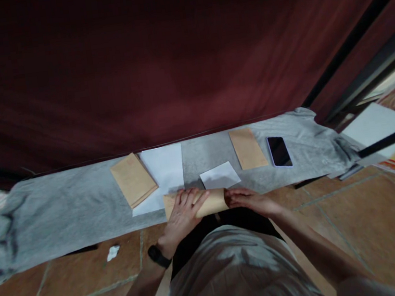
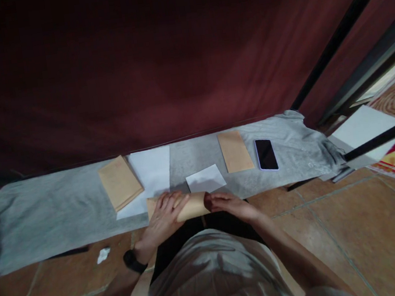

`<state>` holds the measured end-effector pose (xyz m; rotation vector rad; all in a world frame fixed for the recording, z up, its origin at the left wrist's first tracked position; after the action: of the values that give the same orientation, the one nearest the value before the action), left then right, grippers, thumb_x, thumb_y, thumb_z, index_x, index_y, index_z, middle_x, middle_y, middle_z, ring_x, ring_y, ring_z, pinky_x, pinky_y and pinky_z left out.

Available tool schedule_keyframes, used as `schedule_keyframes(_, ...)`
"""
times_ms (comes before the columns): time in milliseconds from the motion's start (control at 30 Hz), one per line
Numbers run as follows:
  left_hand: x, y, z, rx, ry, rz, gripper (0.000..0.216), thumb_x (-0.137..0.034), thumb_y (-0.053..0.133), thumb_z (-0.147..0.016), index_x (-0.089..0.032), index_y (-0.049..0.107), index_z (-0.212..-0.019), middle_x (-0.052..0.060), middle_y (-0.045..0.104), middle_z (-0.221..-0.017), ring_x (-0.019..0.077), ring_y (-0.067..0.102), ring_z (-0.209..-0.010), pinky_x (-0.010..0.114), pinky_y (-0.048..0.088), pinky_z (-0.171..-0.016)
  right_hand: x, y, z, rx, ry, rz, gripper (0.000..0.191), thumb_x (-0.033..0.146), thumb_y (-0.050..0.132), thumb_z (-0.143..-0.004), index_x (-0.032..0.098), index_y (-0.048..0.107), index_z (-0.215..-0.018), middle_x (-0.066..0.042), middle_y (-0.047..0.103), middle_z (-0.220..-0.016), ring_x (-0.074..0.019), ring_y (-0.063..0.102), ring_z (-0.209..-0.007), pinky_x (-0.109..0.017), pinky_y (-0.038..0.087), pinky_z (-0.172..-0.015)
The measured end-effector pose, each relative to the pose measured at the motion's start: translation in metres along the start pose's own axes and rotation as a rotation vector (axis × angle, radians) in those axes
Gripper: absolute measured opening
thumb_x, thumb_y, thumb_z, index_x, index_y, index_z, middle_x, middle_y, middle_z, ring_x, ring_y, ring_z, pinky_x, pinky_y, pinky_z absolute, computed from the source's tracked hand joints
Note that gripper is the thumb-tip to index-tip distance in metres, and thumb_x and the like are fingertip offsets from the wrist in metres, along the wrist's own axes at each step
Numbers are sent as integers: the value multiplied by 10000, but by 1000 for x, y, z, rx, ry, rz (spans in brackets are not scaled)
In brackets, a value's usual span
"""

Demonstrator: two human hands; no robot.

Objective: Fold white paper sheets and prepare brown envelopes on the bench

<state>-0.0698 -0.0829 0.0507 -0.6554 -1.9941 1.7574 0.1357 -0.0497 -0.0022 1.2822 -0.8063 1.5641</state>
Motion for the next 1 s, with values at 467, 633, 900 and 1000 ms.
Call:
schedule_keyframes(467, 55, 14, 30, -41, -302, -31, 999, -380, 721, -833, -213, 123, -1615, 180, 528, -1429, 361, 481, -1353, 569, 345, -1150, 6, -27, -53, -471, 14, 1191, 410, 367, 678, -908, 126, 577, -1223, -203, 625, -1187, -303, 617, -1074, -391, 486, -920)
schedule_keyframes(633, 57, 14, 29, -27, -326, -9, 1000, -374, 728, -831, -203, 128, -1613, 183, 528, -1425, 358, 479, -1354, 570, 345, -1150, -1, -36, -60, -490, 55, 1105, 399, 321, 712, -858, 137, 576, -1184, -175, 638, -1149, -295, 624, -1068, -369, 487, -915)
schedule_keyframes(900, 61, 13, 30, -60, -344, 16, 998, -409, 718, -828, -219, 129, -1612, 175, 500, -1455, 356, 480, -1354, 575, 330, -1158, -5, -64, -55, -519, -82, 447, 150, 348, 575, -846, 214, 565, -911, -50, 637, -898, -221, 651, -836, -366, 568, -766)
schedule_keyframes(1000, 61, 13, 30, -57, -366, 16, 1019, -397, 732, -817, -215, 122, -1612, 176, 507, -1433, 359, 494, -1330, 580, 323, -1159, 6, -70, -45, -540, -198, 68, 289, 488, 613, -817, 236, 524, -927, -18, 647, -899, -197, 645, -808, -351, 603, -688)
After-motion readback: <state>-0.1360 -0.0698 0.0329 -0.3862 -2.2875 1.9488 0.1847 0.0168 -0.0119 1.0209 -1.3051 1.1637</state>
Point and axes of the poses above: each hand's wrist, its own z-axis away from the middle knuckle, its own y-axis out of the palm, x = y × z, the point moved 9 cm from there along -z, towards the middle knuckle
